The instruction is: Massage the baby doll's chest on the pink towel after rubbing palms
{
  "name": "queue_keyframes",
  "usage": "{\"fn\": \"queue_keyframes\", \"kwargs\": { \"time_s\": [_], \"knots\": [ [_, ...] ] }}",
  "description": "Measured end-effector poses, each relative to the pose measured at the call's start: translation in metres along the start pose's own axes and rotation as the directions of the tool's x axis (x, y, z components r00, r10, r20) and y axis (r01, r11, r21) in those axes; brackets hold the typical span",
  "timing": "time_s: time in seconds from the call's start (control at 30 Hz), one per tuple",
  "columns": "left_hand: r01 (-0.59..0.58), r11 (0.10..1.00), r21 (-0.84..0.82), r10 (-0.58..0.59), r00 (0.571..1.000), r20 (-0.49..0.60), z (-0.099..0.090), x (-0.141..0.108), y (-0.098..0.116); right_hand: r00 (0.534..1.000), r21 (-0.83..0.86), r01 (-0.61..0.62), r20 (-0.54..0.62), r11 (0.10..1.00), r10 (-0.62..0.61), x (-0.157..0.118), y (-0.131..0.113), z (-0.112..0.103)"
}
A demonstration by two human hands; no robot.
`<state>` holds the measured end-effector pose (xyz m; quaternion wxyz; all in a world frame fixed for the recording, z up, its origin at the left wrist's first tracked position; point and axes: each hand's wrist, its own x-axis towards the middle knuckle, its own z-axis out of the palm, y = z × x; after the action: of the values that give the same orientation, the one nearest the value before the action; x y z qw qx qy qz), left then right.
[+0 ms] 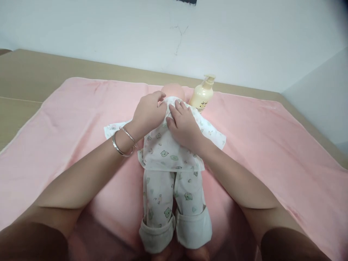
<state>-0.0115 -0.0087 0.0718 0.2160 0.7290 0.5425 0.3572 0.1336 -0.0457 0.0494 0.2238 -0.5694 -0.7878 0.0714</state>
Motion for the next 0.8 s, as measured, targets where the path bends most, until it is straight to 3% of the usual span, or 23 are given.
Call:
{"fn": "queue_keyframes", "kwargs": {
  "time_s": [0.17,0.3,0.47,0.57,0.73,0.8],
  "knots": [
    [-0.013,1.000,-0.001,0.013,1.000,-0.011,-0.001,0.000,0.000,0.997,0.018,0.012,-0.083,1.000,-0.011,0.000,0.000,-0.001],
    [-0.014,1.000,0.015,0.014,1.000,-0.024,-0.004,0.000,0.000,0.999,-0.017,0.038,-0.010,0.999,-0.038,0.001,0.000,0.002],
    [-0.021,1.000,-0.023,0.019,0.998,-0.055,-0.006,0.001,0.000,0.997,0.003,0.028,-0.074,1.000,-0.027,0.002,0.002,-0.014],
    [0.005,0.993,-0.118,-0.011,0.999,-0.048,-0.007,0.003,0.002,0.994,0.006,0.006,-0.107,1.000,-0.005,0.003,0.004,-0.015],
    [0.068,0.921,-0.383,-0.084,0.996,-0.024,-0.011,0.004,0.009,0.997,-0.028,0.046,0.056,0.999,-0.045,0.004,0.002,-0.006],
    [0.061,0.861,-0.504,-0.107,0.992,-0.062,-0.014,0.005,0.010,0.998,-0.010,0.042,0.054,0.999,-0.041,0.004,0.001,-0.010]
  ]
}}
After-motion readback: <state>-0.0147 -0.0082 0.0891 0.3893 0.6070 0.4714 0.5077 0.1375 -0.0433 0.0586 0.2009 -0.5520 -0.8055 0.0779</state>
